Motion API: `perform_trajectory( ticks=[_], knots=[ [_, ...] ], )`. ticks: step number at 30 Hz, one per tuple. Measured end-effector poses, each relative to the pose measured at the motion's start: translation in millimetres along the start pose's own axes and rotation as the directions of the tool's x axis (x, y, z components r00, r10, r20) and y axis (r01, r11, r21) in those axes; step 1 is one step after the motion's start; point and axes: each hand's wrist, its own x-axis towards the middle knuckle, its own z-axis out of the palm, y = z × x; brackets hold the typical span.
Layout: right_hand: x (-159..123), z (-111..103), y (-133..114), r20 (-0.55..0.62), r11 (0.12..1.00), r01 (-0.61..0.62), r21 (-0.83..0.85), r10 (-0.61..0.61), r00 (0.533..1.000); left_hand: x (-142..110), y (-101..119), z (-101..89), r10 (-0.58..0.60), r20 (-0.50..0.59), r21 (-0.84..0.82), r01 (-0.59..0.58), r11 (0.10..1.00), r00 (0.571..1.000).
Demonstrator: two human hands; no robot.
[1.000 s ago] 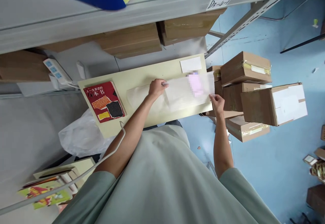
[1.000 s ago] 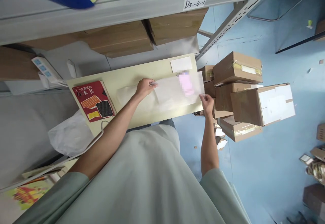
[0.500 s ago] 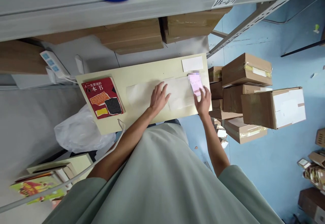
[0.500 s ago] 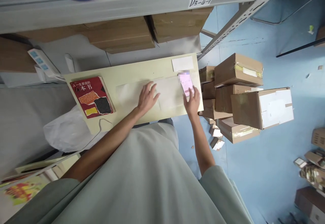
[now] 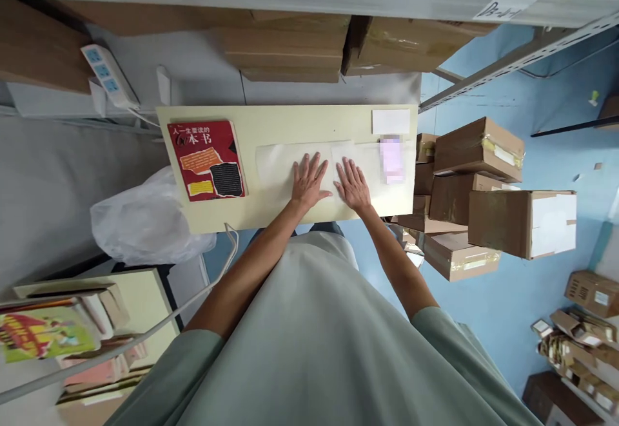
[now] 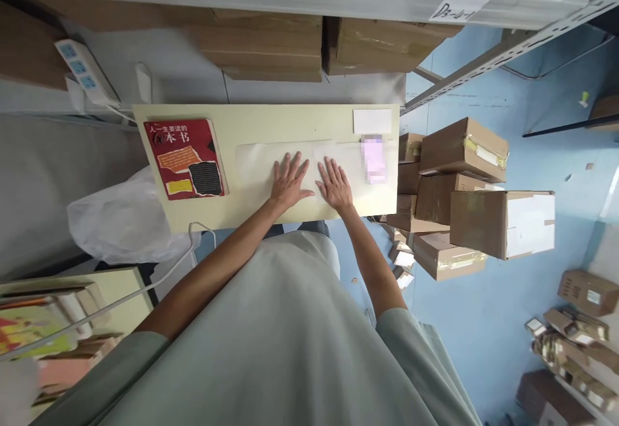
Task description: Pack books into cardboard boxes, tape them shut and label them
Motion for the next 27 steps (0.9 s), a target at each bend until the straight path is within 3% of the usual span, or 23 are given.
perform_trajectory(
  ticks=[5, 9, 13, 17, 19, 22, 27],
  knots=[
    [-6.0, 1.9, -20.0, -0.036, 0.999, -0.004, -0.044, 0.002, 0.999, -28.8, -25.6, -15.6, -0.038, -0.098, -0.067, 0.032, 0.997, 0.994],
    [-3.4, 24.0, -56.1, -0.011, 0.982, 0.085, -0.169, -0.088, 0.996, -65.2, -75.9, -39.1, -0.127, -0.226, -0.175, 0.088, 0.981, 0.966],
    [15.0, 71.2, -115.7, 0.088, 0.929, 0.220, -0.296, -0.203, 0.975, -105.1, -144.2, -64.0, -0.328, -0.413, -0.274, 0.227, 0.934, 0.850],
    [45.6, 132.0, -179.6, 0.105, 0.907, 0.301, -0.296, -0.282, 0.954, -139.2, -205.3, -85.5, -0.471, -0.485, -0.332, 0.344, 0.879, 0.737],
    [62.2, 160.6, -204.1, 0.053, 0.933, 0.258, -0.250, -0.253, 0.966, -150.9, -228.6, -94.1, -0.512, -0.492, -0.339, 0.387, 0.857, 0.704],
    [83.6, 194.4, -225.7, -0.073, 0.985, 0.105, -0.136, -0.116, 0.991, -160.7, -255.3, -102.6, -0.552, -0.480, -0.353, 0.426, 0.833, 0.681],
    [98.0, 219.5, -231.3, -0.249, 0.997, -0.060, 0.050, 0.071, 0.966, -159.9, -279.3, -101.6, -0.583, -0.423, -0.430, 0.413, 0.803, 0.694]
  ],
)
